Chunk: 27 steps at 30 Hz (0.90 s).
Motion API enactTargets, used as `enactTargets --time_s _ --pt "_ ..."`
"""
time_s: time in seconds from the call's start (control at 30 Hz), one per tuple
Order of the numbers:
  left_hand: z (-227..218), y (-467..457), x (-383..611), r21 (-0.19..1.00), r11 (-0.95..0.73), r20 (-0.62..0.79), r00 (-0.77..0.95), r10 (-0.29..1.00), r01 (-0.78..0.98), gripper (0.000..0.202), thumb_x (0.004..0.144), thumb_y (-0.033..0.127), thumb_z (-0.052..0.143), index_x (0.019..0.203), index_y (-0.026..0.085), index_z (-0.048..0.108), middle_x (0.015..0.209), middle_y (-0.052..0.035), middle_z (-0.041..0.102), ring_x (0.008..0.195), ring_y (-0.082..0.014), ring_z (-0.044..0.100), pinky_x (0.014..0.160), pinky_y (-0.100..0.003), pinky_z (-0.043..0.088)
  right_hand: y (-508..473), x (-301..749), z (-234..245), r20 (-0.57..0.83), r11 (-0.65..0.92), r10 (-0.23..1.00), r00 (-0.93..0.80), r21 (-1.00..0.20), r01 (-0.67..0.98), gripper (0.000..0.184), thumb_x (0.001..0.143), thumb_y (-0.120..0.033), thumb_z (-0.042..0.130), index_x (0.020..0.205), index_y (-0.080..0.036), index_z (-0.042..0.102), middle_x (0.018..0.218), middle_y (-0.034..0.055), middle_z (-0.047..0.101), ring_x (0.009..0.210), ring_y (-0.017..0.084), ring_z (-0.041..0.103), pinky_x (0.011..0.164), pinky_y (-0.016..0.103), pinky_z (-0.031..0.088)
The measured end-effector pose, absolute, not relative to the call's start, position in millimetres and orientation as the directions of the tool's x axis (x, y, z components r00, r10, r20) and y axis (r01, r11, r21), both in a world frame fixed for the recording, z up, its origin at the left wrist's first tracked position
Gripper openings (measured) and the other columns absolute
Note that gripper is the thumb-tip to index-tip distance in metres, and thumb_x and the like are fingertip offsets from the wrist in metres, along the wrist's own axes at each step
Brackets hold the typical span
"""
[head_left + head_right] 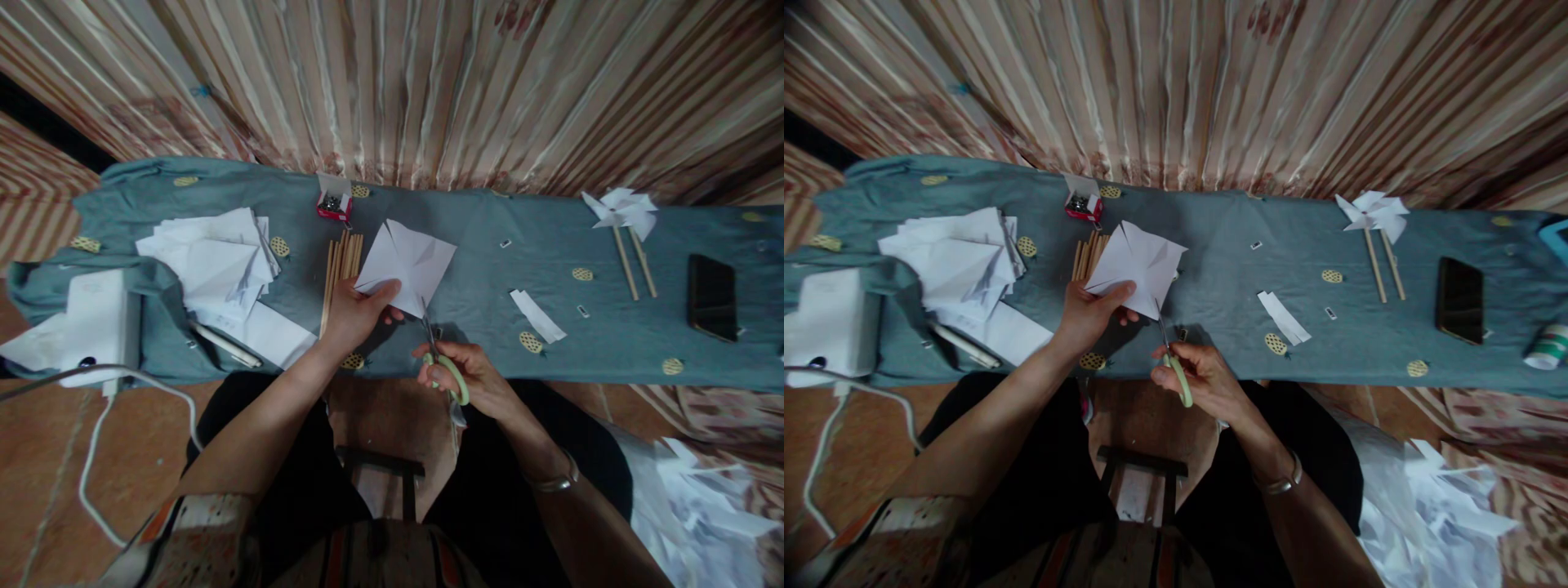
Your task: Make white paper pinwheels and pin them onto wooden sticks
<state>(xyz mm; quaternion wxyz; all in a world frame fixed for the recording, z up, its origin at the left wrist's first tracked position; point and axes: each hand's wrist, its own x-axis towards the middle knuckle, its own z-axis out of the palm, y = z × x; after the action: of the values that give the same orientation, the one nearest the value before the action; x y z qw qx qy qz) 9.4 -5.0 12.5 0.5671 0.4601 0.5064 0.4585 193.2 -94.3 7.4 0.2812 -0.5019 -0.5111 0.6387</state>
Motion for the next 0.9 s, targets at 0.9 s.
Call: enactTargets --time_s 0.9 --pt "13.2 -9.0 13.8 0.975 0.22 -0.216 0.094 0.972 -0.035 0.017 0.075 0.027 0.068 0.064 0.016 0.062 0.049 0.0001 0.064 0.041 -0.0131 0.061 0.038 -0.02 0.046 -92.5 189.6 12.1 -0.407 -0.4 0.861 -0.306 -0.912 0.088 0.044 0.071 -0.057 0.073 0.092 -0.018 0.068 0.064 -0.0007 0.064 0.056 0.011 0.06 0.052 0.022 0.048"
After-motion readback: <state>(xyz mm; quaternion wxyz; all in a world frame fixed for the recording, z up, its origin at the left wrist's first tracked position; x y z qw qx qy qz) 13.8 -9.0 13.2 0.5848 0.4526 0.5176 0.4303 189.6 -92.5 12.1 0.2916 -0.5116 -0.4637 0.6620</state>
